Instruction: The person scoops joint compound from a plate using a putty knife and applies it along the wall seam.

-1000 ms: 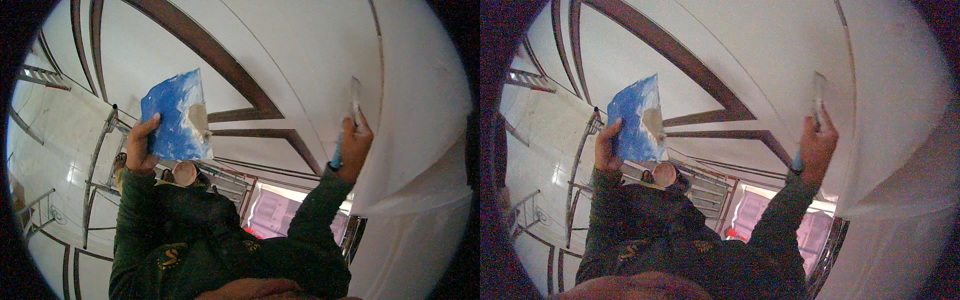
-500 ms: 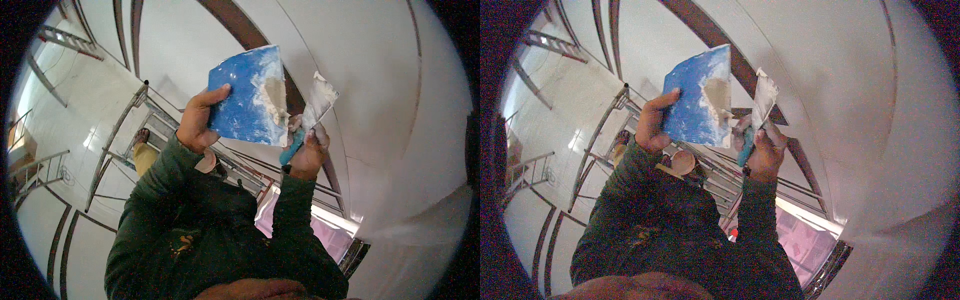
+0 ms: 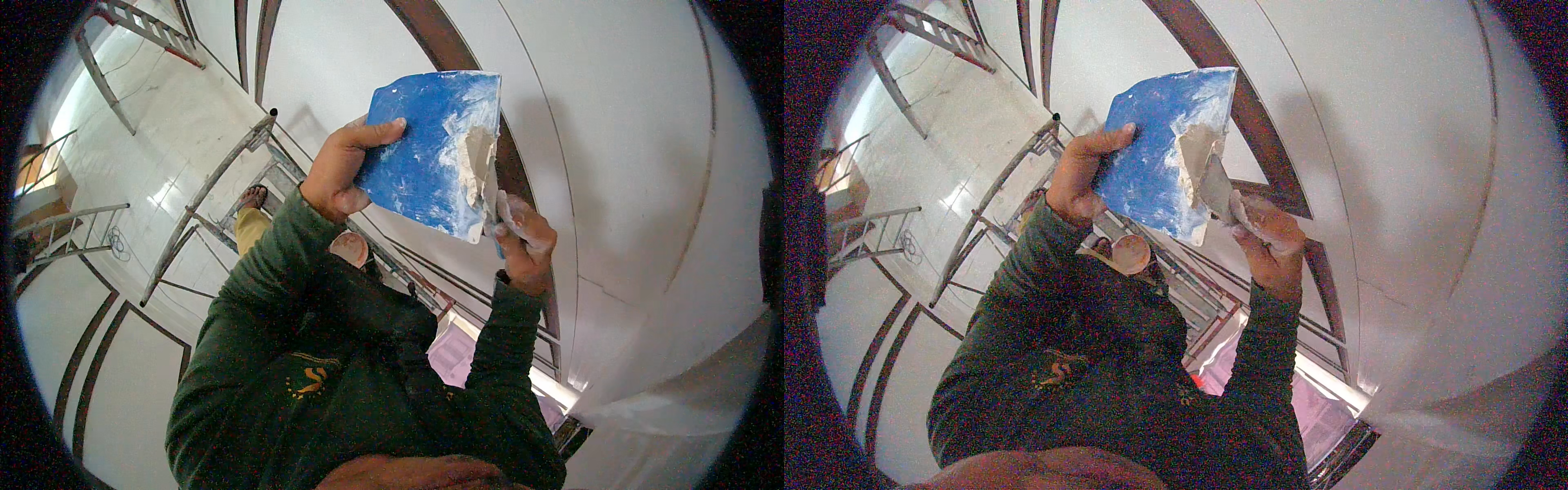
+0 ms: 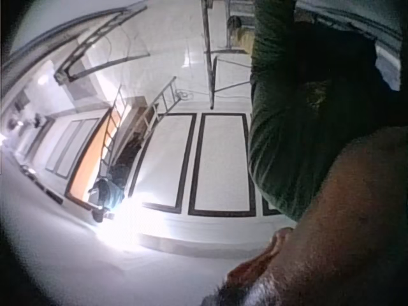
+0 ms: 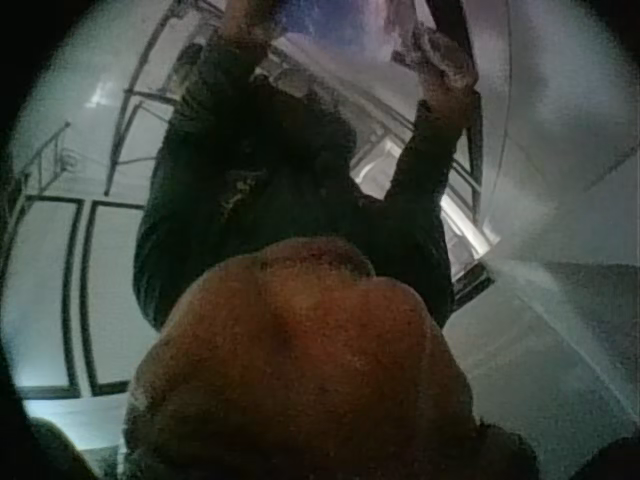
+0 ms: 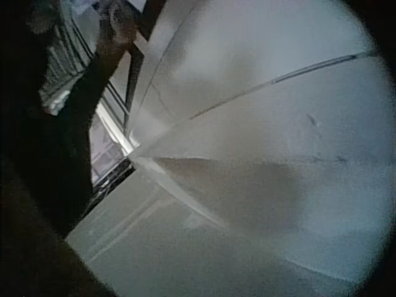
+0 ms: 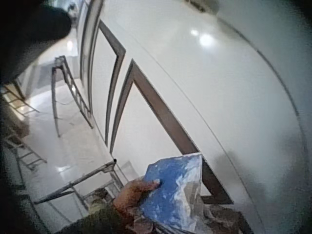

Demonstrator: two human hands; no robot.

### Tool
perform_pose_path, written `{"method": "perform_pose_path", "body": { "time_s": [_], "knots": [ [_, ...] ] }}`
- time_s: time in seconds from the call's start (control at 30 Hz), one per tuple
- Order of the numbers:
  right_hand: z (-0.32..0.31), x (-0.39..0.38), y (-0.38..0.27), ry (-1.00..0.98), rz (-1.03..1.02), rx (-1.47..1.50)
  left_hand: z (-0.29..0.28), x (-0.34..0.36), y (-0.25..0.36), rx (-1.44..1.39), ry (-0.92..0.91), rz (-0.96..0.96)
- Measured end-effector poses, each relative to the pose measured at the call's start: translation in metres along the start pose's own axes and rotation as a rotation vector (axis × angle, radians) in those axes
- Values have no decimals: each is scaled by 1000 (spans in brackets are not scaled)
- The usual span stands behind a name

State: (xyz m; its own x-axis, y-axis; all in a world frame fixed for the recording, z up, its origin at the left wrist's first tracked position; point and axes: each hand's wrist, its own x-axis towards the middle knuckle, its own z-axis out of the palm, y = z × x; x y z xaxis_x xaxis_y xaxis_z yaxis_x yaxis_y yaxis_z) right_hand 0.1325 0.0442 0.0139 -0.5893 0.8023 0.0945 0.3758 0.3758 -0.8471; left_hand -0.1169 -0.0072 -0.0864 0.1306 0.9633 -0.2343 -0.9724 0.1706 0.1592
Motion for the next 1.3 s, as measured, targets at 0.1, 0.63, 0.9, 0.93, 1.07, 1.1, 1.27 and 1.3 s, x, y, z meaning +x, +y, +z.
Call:
{"method": "perform_pose_path", "body": {
  "time_s": [0.1, 0.63, 0.9, 0.93, 1.07, 1.1, 1.27, 1.3],
  "knots": [
    [0, 1, -6, -64, 38, -203, -7, 1, -3, -135, 35, 3],
    [99, 10, 2, 200, 73, 897, 0, -4, -29, -212, 124, 114],
    [99, -13, 25, -3, 206, 781, -15, 2, -5, -267, 191, 264],
    [94, -10, 25, -25, 206, 887, -17, 2, -2, -261, 185, 267],
    [84, 6, 23, 0, 191, 1162, -23, -4, 0, -245, 131, 161],
    [80, 8, 27, -63, 208, 1368, -23, -5, -2, -246, 133, 164],
    [96, 12, 19, -404, 371, 1661, -14, -5, -10, -281, 16, 26],
    [95, 7, 24, -409, 374, 1663, -16, -4, -9, -301, 21, 5]
  ]
}}
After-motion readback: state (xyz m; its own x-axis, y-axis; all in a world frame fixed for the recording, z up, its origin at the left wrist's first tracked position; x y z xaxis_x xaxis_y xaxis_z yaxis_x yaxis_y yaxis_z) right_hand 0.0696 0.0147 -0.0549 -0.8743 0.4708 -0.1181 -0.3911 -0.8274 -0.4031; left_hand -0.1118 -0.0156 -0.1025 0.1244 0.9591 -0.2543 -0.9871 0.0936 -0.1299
